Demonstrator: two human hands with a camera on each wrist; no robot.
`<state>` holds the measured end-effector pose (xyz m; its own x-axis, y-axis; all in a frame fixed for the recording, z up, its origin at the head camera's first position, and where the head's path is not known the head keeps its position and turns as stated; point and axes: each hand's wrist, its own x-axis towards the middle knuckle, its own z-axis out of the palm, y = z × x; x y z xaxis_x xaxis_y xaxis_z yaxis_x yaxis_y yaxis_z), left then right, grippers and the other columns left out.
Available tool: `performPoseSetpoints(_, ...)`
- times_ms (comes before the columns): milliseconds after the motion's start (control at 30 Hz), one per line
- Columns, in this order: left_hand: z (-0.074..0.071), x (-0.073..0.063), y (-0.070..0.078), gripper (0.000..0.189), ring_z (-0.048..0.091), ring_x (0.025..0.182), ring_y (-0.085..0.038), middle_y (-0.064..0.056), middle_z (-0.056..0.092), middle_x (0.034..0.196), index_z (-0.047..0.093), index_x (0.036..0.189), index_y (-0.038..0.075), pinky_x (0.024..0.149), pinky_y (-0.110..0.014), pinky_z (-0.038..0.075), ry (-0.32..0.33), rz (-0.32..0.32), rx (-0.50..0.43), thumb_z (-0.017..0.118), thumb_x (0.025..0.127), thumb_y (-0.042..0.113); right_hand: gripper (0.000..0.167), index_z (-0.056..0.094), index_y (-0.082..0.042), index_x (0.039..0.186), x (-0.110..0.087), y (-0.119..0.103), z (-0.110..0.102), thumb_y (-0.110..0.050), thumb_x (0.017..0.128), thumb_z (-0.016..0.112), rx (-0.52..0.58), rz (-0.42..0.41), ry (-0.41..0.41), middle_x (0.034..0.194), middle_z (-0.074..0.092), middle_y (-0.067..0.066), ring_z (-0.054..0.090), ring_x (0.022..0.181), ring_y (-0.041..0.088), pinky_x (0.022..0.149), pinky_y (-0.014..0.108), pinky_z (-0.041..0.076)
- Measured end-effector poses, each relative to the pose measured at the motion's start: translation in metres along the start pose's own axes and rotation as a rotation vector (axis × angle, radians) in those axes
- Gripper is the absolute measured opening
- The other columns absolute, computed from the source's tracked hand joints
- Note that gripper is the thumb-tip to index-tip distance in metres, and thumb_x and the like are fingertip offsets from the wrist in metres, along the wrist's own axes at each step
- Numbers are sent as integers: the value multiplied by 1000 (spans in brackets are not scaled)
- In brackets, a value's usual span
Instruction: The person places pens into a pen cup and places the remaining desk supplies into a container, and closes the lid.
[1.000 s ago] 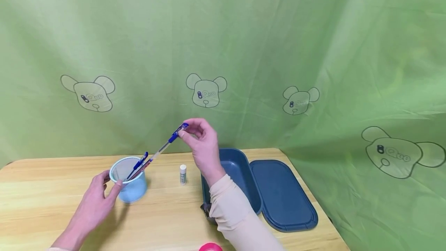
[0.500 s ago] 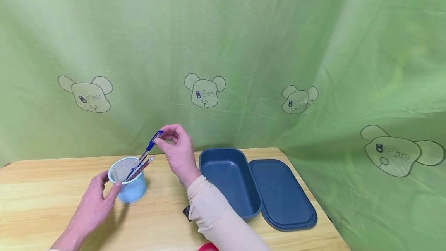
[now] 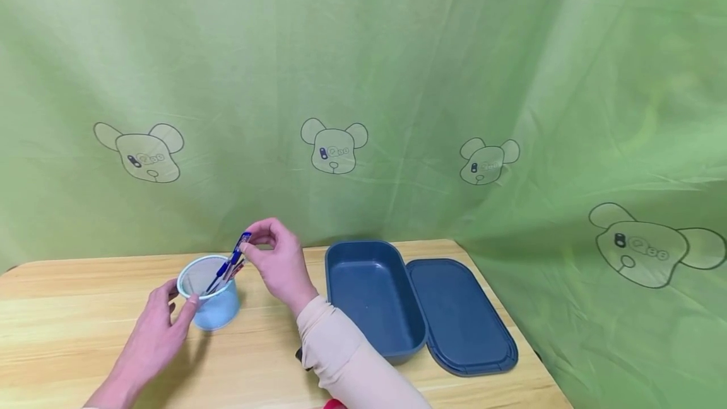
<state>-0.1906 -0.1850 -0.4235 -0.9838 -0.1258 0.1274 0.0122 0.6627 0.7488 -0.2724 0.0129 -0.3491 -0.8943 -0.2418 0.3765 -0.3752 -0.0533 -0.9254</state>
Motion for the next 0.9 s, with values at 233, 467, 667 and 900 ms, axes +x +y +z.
performPoseSetpoints(233,0,-1,-1,75,32,131,-52,-35,23,150,16,150,-10,104,-67,31,4,5,-2,37,105,46,21,64,-1,103,-7,4,8,4,84,73,-94,-14,-40,95,67,8,65,89,20,80,28,55)
performPoseSetpoints(467,0,0,1,74,36,129,-52,-34,23,150,16,150,-10,103,-65,34,-1,-1,-24,38,105,45,19,64,-1,101,-13,9,17,5,85,72,-123,-18,-65,92,65,4,63,86,15,75,25,58)
performPoseSetpoints(667,0,-1,0,75,36,129,-52,-34,23,150,15,150,-9,103,-65,34,-6,-13,-26,38,105,45,19,64,-4,99,-14,11,17,6,85,71,-119,-22,-100,91,64,2,64,86,13,75,27,59)
performPoseSetpoints(900,1,0,0,75,37,129,-52,-34,23,150,16,150,-10,104,-65,34,-5,-11,-29,38,105,45,18,64,-1,100,-15,11,17,6,86,71,-151,-44,-109,95,65,6,65,91,21,77,25,58)
